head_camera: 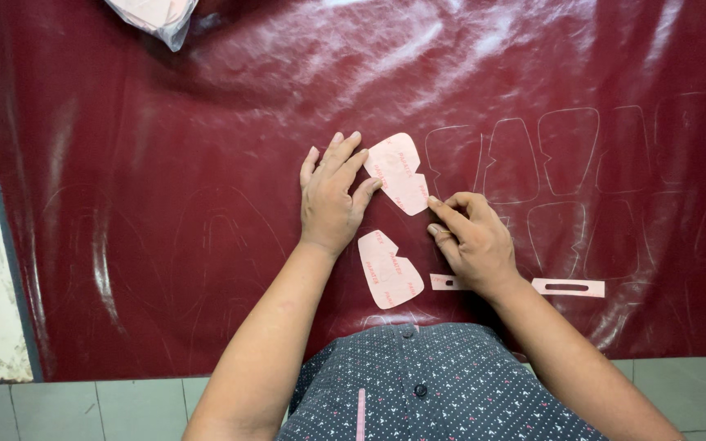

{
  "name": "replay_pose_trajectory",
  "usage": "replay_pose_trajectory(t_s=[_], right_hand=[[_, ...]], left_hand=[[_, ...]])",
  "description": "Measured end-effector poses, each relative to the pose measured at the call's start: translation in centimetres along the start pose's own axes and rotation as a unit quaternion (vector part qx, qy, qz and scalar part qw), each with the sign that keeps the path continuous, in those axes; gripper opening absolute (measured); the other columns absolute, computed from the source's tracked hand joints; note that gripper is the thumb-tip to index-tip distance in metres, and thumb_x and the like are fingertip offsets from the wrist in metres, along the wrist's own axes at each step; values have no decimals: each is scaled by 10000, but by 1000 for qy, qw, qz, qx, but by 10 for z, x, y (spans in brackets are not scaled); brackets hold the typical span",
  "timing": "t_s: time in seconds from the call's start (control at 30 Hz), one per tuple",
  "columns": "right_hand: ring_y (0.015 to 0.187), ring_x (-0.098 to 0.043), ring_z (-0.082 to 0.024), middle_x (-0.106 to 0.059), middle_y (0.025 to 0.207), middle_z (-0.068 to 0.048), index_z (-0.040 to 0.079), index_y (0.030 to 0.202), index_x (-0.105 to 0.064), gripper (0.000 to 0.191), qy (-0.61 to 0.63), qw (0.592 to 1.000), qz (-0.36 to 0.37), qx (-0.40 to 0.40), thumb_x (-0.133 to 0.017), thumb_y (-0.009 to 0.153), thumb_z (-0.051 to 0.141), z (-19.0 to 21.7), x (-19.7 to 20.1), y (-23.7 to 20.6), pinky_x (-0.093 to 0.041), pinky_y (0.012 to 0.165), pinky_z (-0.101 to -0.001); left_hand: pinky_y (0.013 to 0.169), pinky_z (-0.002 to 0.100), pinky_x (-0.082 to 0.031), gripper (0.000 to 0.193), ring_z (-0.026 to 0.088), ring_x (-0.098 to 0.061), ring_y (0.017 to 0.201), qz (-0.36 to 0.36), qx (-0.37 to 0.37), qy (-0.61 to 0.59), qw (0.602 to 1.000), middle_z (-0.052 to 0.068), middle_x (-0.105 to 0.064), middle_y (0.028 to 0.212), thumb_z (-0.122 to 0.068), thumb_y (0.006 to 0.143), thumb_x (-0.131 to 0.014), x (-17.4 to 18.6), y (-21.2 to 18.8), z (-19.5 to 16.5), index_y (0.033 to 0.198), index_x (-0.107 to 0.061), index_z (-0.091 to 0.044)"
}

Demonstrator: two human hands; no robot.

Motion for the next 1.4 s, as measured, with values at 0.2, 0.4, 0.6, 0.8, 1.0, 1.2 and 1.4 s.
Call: replay_pose_trajectory(t_s=[0.2, 0.4, 0.6, 0.8, 1.0, 1.2, 1.4], right_hand=[[971, -645, -248, -629, 1113, -79, 132, 1270, -725, 392, 3, 1000, -1, 0, -759, 884, 190, 0, 0, 0, -542, 785, -376], [959, -648, -246, -626, 1108, -77, 134, 1268, -725, 392, 8, 1000, 2, -8, -765, 882, 190, -2, 0, 0, -543, 787, -378], [945, -645, -249, -618, 1108, -77, 145, 1268, -727, 401, -5, 1000, 6, -4, -769, 872, 191, -1, -1, 0, -542, 776, -382], [954, -645, -252, -615, 1109, -75, 146, 1274, -724, 403, -8, 1000, 1, 1, -767, 876, 194, -1, 0, 0, -543, 786, -387], [951, -648, -251, -620, 1111, -75, 148, 1271, -725, 397, -6, 1000, 6, -4, -765, 879, 194, -2, -1, 0, -544, 774, -385], [959, -649, -252, -624, 1112, -79, 149, 1276, -724, 400, 0, 1000, 5, 1, -760, 880, 193, -2, -1, 0, -544, 777, -380], [968, -650, -250, -623, 1114, -79, 151, 1274, -723, 396, -3, 1000, 3, 8, -761, 883, 200, -3, -2, 0, -546, 790, -377]], left_hand=[[1228, 515, -259, 414, 271, -487, 1447, -2, -2, 1, 1000, 75, -586, 1485, -264, 905, -779, 1, 0, -1, 1257, -704, -59], [1227, 514, -259, 408, 273, -485, 1448, -2, -4, 1, 1000, 75, -587, 1483, -260, 909, -776, 1, 0, -2, 1257, -704, -59], [1232, 511, -251, 403, 265, -477, 1454, 4, 2, 2, 1000, 69, -585, 1486, -265, 914, -772, 1, 0, -1, 1256, -703, -64], [1231, 512, -250, 411, 266, -474, 1454, 5, 6, 3, 1000, 71, -584, 1487, -267, 910, -773, 0, 0, -1, 1259, -703, -61], [1231, 514, -249, 411, 275, -471, 1457, 3, 2, 3, 1000, 81, -582, 1489, -259, 912, -771, 0, 0, -1, 1262, -701, -55], [1233, 515, -246, 410, 272, -463, 1462, 0, 0, 7, 1000, 80, -578, 1494, -249, 914, -766, -1, -1, -1, 1267, -698, -52], [1237, 513, -243, 408, 267, -451, 1472, 0, -1, 11, 1000, 78, -570, 1504, -246, 925, -756, -2, -1, -1, 1278, -693, -51]])
Point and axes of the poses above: each hand's wrist, its own y-axis towards the middle knuckle, its own x-axis out of the back of the hand, z = x × y, the point moved 9 cm from there along y, towards the middle knuckle
